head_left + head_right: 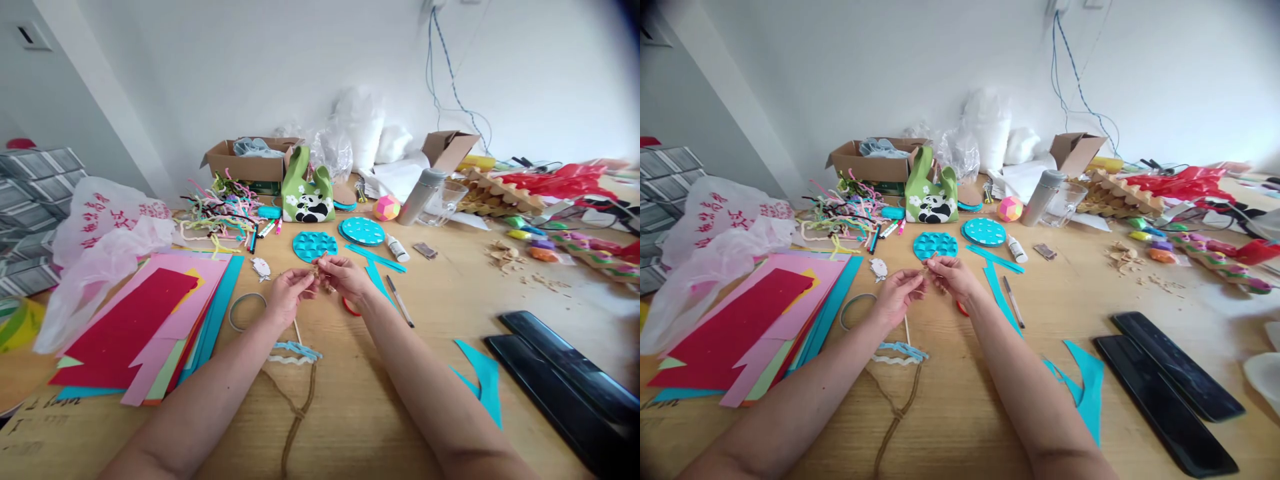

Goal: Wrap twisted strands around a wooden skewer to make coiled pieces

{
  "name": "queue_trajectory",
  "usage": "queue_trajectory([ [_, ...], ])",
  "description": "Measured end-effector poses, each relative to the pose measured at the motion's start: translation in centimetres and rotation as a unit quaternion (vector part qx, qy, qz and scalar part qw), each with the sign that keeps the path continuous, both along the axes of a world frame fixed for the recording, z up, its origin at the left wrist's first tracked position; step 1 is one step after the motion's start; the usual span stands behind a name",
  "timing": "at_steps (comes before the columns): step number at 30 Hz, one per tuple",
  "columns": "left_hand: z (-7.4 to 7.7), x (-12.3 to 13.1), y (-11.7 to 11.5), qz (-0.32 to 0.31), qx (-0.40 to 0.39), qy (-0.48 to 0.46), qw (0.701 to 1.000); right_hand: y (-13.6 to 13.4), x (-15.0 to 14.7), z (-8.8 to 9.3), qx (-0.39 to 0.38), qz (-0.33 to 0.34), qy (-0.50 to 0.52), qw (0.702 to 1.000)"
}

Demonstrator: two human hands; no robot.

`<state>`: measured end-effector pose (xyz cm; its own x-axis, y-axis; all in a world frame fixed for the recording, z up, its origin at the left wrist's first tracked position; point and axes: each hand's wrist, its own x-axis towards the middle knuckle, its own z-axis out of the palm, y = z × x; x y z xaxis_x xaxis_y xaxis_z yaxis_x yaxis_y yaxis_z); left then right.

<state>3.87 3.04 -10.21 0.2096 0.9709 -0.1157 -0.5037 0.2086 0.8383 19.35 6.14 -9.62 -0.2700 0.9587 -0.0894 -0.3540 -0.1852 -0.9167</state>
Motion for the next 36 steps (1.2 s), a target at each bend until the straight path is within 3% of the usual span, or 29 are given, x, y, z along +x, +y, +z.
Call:
queue_trajectory([
  [5,-0.31,0.32,-0.11,0.045,0.005,0.006,0.999,0.06,-0.20,-0.38,0.042,-0.015,-0.037,0.998],
  [19,-0.29,0.85,-0.24,0.042,-0.049,-0.039,0.997,0.02,-0.84,-0.24,0.058,-0.102,-0.012,0.993],
  [30,-0.66,0.77,-0.10,0.057,-0.053,-0.050,0.996,0.23,-0.59,-0.40,0.066,-0.122,-0.025,0.990],
  [36,-0.81,0.72,-0.19,0.069,-0.046,-0.035,0.996,0.11,-0.34,0.04,0.054,-0.091,-0.059,0.993],
])
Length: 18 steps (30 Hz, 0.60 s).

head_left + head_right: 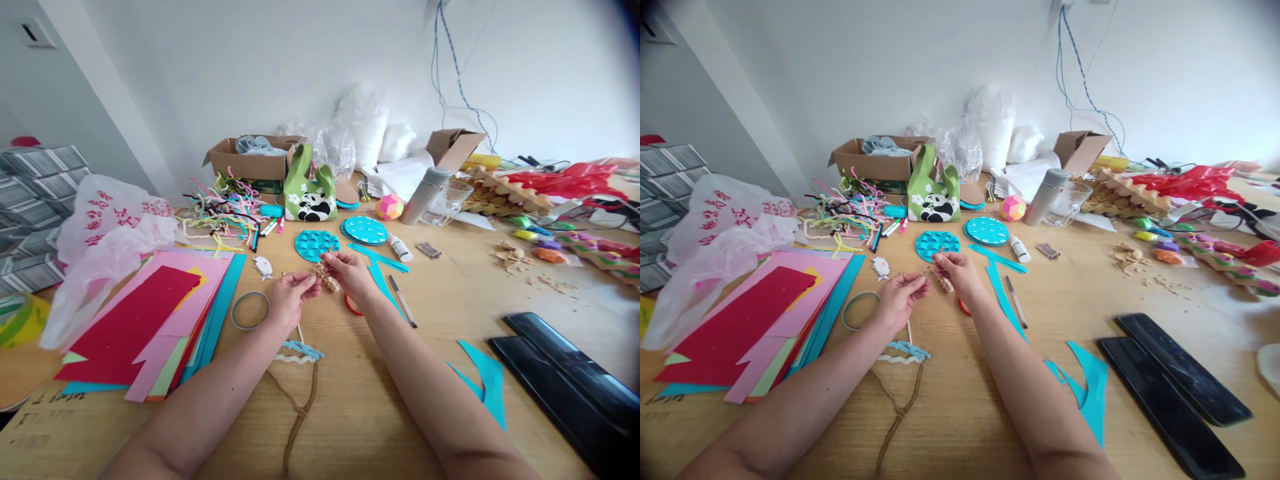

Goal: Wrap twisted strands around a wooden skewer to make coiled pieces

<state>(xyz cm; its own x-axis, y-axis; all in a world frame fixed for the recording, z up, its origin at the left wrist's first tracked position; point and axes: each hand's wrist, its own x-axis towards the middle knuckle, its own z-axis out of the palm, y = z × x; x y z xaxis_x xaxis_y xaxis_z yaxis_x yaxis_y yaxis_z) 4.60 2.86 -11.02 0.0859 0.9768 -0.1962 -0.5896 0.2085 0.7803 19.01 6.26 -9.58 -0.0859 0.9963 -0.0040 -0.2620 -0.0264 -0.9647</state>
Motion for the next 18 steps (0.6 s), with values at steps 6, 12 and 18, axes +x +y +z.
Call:
queue_trajectory([
  [6,-0.27,-0.01,-0.03,0.013,0.015,0.023,1.000,0.00,0.17,0.48,0.005,-0.003,0.017,1.000],
  [12,-0.17,0.05,-0.17,-0.003,0.020,0.041,0.999,0.20,0.60,0.48,0.023,-0.042,0.015,0.999],
  [18,0.18,-0.12,-0.23,-0.079,0.002,0.024,0.997,-0.10,0.55,0.86,0.045,-0.009,-0.029,0.999],
])
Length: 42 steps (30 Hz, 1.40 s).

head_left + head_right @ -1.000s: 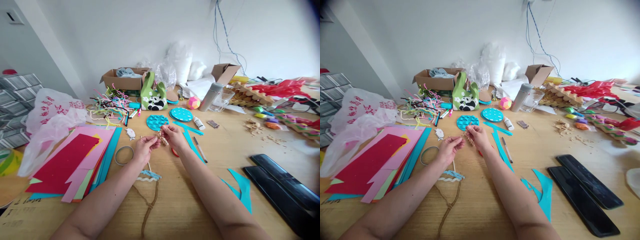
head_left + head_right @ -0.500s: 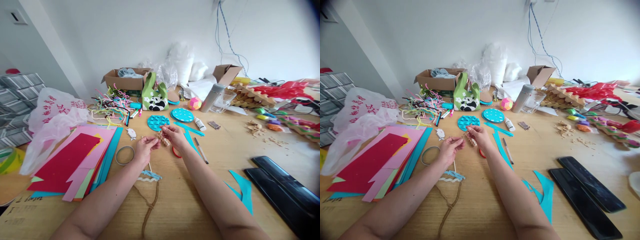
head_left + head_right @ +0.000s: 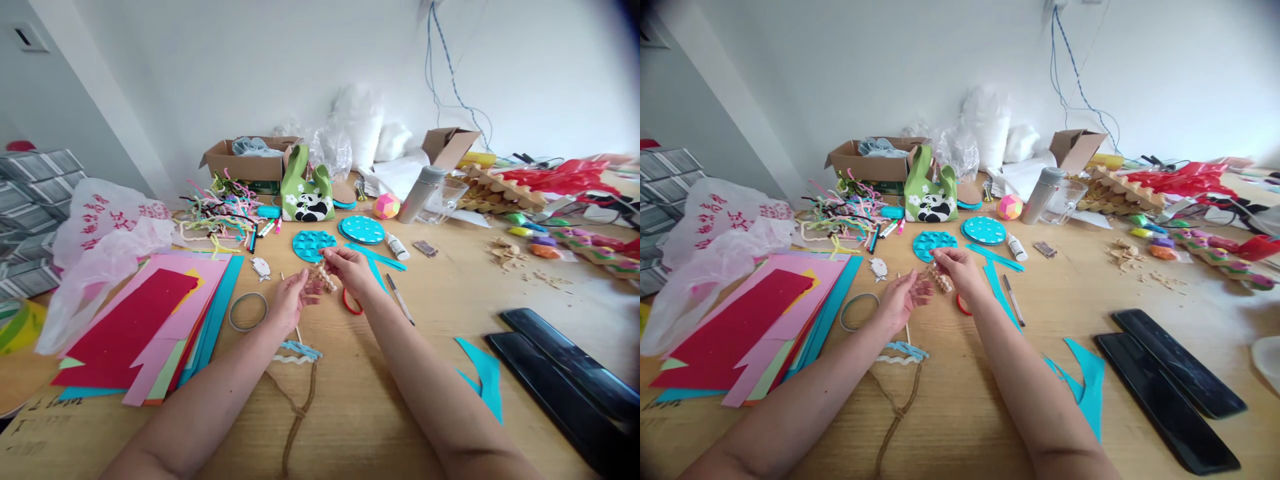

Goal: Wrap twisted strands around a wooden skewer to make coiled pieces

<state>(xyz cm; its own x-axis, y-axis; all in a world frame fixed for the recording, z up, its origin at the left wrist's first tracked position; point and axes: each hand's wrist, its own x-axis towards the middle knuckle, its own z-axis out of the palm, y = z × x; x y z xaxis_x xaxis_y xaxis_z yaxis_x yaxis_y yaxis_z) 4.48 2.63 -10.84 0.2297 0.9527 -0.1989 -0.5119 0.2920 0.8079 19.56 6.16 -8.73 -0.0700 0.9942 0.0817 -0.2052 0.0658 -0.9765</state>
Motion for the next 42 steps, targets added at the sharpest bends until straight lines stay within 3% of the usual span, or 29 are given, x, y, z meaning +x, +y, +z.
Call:
queue_trajectory([
  [6,-0.2,-0.2,0.2,0.003,0.027,0.023,0.999,-0.1,-0.2,-0.2,0.005,0.066,-0.083,0.994],
  [12,0.0,-0.1,0.0,0.021,0.036,0.058,0.997,-0.2,0.1,0.3,0.008,0.040,-0.070,0.997],
  [24,-0.5,0.1,0.0,0.037,0.096,0.116,0.988,-0.2,-0.1,1.3,0.041,0.033,-0.183,0.982],
  [33,-0.8,0.2,0.2,0.064,0.083,0.082,0.991,-0.9,-0.2,2.5,0.051,-0.003,-0.221,0.974],
  [42,-0.5,0.1,0.3,0.063,0.112,0.062,0.990,-0.9,0.0,2.9,0.078,0.012,-0.227,0.971],
])
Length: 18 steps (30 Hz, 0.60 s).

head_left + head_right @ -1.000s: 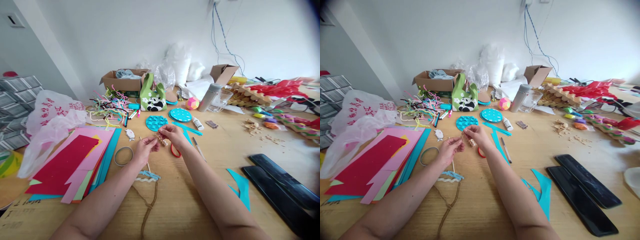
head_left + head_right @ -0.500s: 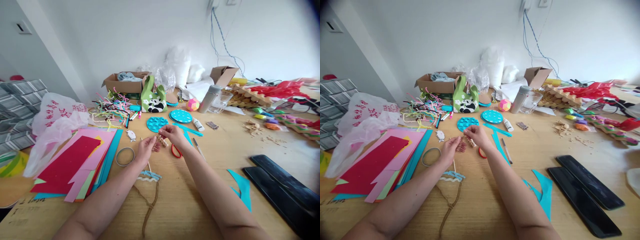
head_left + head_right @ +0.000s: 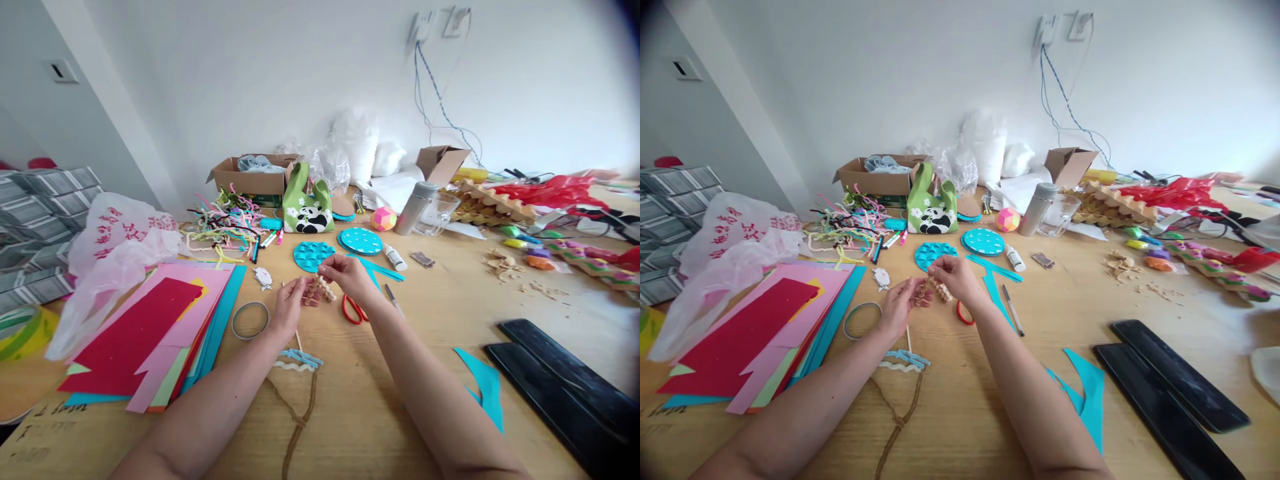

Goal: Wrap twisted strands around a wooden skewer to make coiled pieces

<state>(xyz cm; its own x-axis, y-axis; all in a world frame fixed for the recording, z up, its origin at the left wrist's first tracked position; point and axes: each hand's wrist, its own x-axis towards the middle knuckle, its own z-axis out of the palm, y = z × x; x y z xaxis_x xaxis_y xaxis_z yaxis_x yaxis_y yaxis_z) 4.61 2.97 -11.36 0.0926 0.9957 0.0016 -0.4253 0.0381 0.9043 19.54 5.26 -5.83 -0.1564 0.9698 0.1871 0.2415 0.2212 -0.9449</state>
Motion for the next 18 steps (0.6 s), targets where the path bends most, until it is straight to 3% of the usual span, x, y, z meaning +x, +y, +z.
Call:
queue_trajectory([
  [10,0.4,-0.1,0.1,-0.039,0.021,0.013,0.999,-0.2,-0.4,-0.6,-0.030,0.049,-0.002,0.998],
  [18,0.6,-0.3,0.0,-0.026,0.015,0.033,0.999,0.0,-0.3,-1.4,-0.051,0.063,-0.052,0.995],
])
